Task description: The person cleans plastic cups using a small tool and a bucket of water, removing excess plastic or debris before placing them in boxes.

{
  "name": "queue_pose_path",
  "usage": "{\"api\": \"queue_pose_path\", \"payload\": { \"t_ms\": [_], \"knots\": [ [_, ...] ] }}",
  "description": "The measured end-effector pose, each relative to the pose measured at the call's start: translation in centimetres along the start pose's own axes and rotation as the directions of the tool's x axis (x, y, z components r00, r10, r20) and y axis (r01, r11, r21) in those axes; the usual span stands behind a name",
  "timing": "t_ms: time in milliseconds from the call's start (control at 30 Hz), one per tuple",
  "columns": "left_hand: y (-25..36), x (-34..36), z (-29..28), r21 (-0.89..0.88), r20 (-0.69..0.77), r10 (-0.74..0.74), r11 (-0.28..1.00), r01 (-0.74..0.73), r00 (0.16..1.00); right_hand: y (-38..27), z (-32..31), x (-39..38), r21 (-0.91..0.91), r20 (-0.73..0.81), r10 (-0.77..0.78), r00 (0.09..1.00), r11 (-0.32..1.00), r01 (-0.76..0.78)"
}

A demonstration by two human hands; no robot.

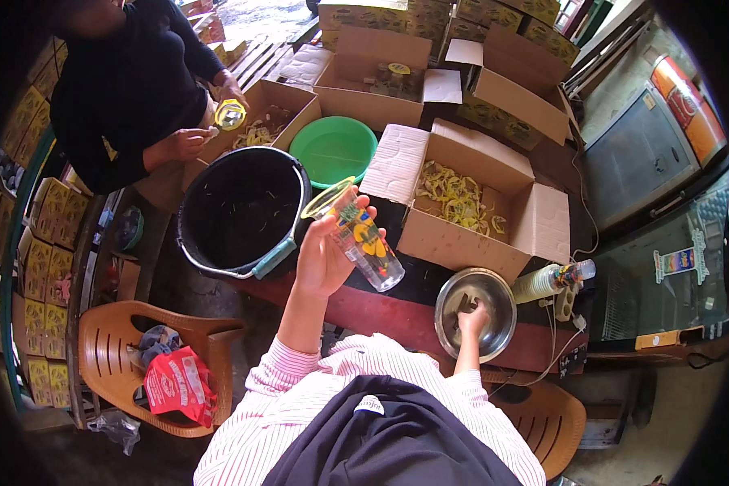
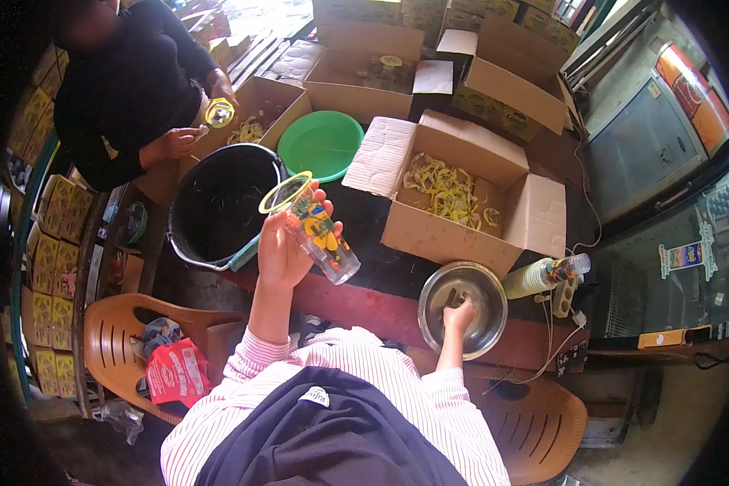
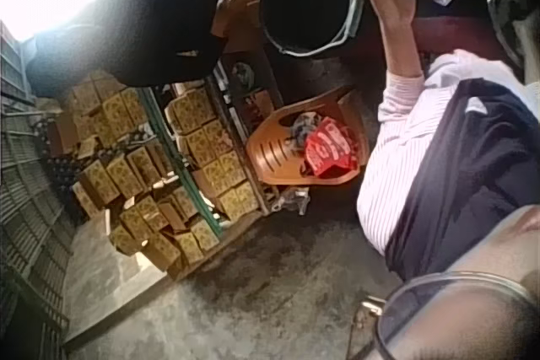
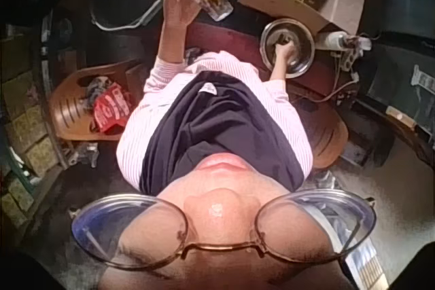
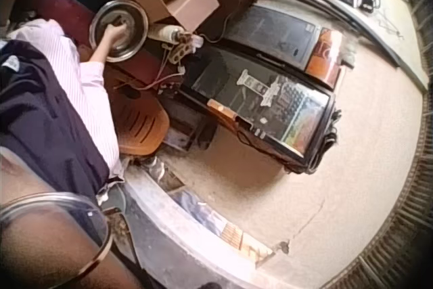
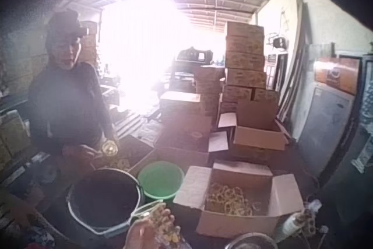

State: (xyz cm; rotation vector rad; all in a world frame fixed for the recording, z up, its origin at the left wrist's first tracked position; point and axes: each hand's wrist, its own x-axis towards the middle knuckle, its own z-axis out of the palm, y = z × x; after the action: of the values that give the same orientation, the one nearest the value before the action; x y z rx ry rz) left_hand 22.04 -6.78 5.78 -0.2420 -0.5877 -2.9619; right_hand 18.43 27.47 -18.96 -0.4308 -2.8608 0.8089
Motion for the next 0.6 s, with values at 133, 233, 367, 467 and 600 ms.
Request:
{"api": "queue_pose_path", "payload": {
  "t_ms": [133,233,367,467,600],
  "knots": [
    [0.7,-0.6,-0.4,-0.232,0.025,-0.048,0.971,0.053,0.999,1.5,0.6,0.1,-0.025,-0.002,-0.033,0.999,0.999,0.033],
    [1.6,-0.9,-0.3,-0.252,0.000,-0.037,0.967,0.036,0.999,1.8,0.3,-0.3,0.008,0.004,0.004,1.000,1.000,-0.004],
    [5.8,-1.6,-0.9,-0.193,-0.017,0.067,0.979,-0.069,0.998,0.4,-1.5,-1.1,0.036,0.023,-0.001,1.000,0.999,0.000],
    [9.7,-1.8,-3.2,-0.275,-0.144,0.230,0.925,-0.262,0.963,0.5,-2.3,-1.4,0.036,0.032,-0.007,0.999,0.999,0.006],
    [12.1,-2.5,-7.3,-0.619,-0.236,0.191,0.726,-0.299,0.953,-1.3,-3.7,-1.9,0.034,0.099,0.043,0.994,0.998,-0.047]
  ]
}}
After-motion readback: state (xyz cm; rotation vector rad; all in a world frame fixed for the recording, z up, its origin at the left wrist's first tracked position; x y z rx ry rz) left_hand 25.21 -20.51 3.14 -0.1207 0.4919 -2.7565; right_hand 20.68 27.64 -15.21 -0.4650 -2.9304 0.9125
